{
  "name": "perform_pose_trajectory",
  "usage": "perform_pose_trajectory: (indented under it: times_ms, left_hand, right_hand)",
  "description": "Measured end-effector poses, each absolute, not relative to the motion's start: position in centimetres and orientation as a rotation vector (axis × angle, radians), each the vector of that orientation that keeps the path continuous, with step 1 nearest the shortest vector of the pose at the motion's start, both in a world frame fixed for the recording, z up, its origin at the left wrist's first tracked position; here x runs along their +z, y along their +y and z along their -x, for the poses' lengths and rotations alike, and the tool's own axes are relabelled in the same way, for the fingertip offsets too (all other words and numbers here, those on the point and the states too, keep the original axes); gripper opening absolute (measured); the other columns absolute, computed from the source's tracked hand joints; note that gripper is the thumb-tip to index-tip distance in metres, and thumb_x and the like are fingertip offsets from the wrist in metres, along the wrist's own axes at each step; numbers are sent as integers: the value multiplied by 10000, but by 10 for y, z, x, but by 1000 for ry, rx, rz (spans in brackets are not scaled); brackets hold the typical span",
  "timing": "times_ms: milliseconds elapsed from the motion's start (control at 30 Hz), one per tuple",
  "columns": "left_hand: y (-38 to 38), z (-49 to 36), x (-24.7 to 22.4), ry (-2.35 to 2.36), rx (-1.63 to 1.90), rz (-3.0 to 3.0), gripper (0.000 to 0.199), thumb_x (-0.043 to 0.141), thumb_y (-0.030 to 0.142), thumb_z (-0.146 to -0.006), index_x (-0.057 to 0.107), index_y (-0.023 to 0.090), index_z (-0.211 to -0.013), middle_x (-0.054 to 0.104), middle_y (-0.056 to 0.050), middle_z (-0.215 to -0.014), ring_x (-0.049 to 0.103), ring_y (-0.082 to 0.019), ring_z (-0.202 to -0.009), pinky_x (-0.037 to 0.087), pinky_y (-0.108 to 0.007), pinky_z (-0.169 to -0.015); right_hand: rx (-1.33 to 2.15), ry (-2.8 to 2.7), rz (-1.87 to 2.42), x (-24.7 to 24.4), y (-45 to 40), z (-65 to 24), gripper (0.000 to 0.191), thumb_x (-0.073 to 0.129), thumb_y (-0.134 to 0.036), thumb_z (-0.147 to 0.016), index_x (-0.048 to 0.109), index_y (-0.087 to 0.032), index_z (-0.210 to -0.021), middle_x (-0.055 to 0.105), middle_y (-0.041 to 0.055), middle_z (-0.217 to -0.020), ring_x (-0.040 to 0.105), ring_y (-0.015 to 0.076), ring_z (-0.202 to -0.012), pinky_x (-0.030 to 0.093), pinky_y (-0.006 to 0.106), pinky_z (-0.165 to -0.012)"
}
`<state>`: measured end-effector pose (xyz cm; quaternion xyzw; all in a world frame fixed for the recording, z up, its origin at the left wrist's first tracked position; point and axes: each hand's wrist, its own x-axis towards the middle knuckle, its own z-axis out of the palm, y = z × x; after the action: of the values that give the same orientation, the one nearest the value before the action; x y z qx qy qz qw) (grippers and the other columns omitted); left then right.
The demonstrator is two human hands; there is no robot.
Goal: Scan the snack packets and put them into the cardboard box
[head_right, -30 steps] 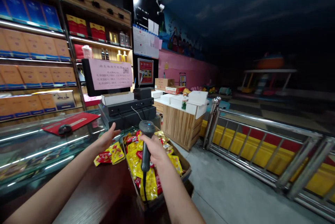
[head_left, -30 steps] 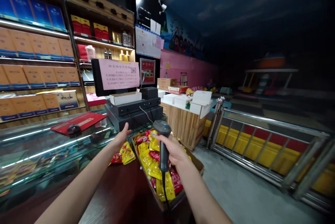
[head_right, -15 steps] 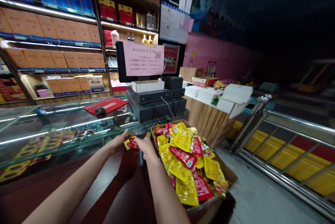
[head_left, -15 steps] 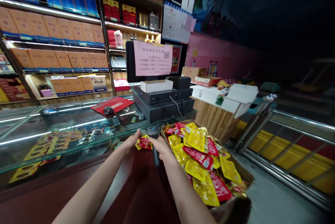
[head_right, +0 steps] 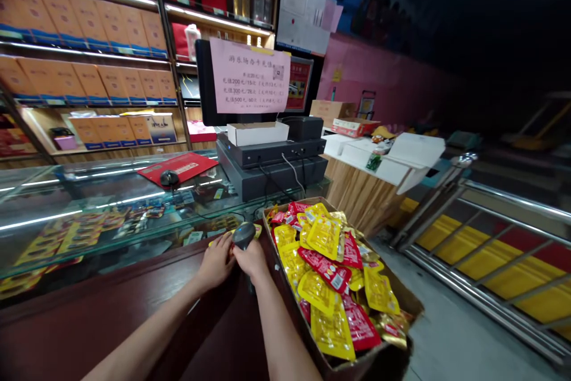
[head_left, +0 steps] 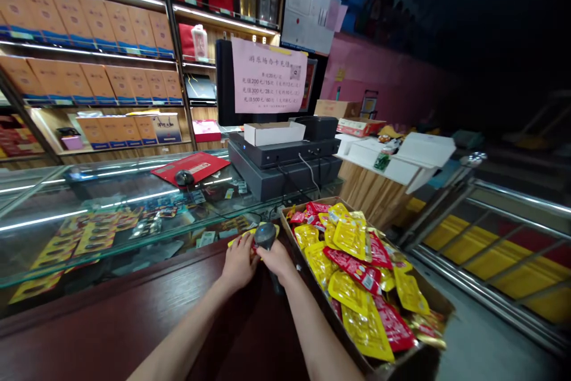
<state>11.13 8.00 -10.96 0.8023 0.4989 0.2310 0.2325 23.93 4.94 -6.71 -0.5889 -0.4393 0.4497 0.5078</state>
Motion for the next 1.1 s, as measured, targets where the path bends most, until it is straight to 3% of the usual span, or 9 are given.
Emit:
perform_pose_trajectory:
  times_ms: [167, 300, 400, 500, 633, 767, 833, 933, 1100]
  left_hand:
    - [27, -81, -122, 1409, 666, -2256, 594, 451, 411, -830, 388, 169, -1369, 348, -100, -1446, 239, -287, -1337, 181, -417, -1075]
    - [6, -74, -101, 1574, 748, -2218, 469, 395, 467, -859, 576, 197, -1197, 467, -117, -1336, 262, -307, -1307, 225, -444, -1039]
    - [-7, -83, -79, 1778, 685, -2309, 484, 365, 529, -854, 649, 186, -1042, 552, -145, -1144, 424, -305, -1136, 316, -447, -939]
    - [-16, -93, -67, 1789, 563, -2316, 513, 380, 541, -842, 668, 133, -961, 587, -156, -972, 525, -269, -958, 375, -376, -842]
    - [-14, -92, -63, 1557, 525, -2152, 403, 446, 472, -828, 683, 155, -905, 640, -106, -857, 584, -208, -770, 397, -290, -687]
    - [-2, -74, -57, 1305, 581, -1835, 312, 546, 429, -771, 666, 146, -718, 626, -32, -645, 565, -153, -609, 385, -237, -567]
    - [4, -64, -54, 1179, 630, -1573, 310, 618, 441, -716, 664, 135, -743, 629, -20, -641, 569, -143, -585, 409, -229, -548]
    - [10, -52, -53, 1048, 696, -1227, 382, 716, 422, -634, 662, 136, -881, 664, -32, -720, 604, -151, -605, 473, -253, -564]
    - [21, -41, -60, 1005, 747, -1010, 410, 749, 386, -629, 652, 131, -936, 685, -85, -815, 639, -160, -612, 531, -286, -561]
  right_hand:
    - [1301, -1044, 1305, -59, -2, -231, 378, 637, -196, -617, 667, -196, -994, 701, 22, -921, 636, 191, -849, 476, 293, -779]
    - [1385, -984, 1314, -54, -22, -238, 330, 674, -270, -621, 679, -158, -932, 707, 31, -852, 634, 193, -820, 459, 287, -768]
    - [1396, -971, 1328, -54, -28, -243, 345, 680, -294, -615, 677, -147, -926, 707, 38, -864, 629, 206, -860, 447, 292, -781]
    - [1384, -997, 1328, -51, -34, -242, 288, 668, -287, -618, 680, -135, -862, 705, 34, -826, 621, 209, -866, 433, 291, -793]
    - [1432, -1033, 1260, -40, -45, -238, 299, 654, -254, -631, 675, -129, -902, 706, 48, -880, 615, 217, -935, 414, 306, -862]
    - [1368, -1031, 1275, -28, -52, -238, 355, 682, -254, -631, 648, -146, -967, 692, 55, -977, 601, 212, -993, 413, 317, -897]
    - [1324, -1041, 1269, -24, -55, -237, 338, 688, -284, -645, 633, -153, -952, 687, 50, -948, 617, 202, -936, 451, 315, -835]
    - [1404, -1045, 1239, -20, -60, -234, 317, 689, -341, -656, 592, -151, -891, 654, 26, -770, 629, 175, -709, 495, 291, -613]
    - [1598, -1033, 1268, -29, -77, -220, 303, 658, -412, -674, 521, -154, -758, 523, -40, -565, 504, 94, -438, 402, 217, -397]
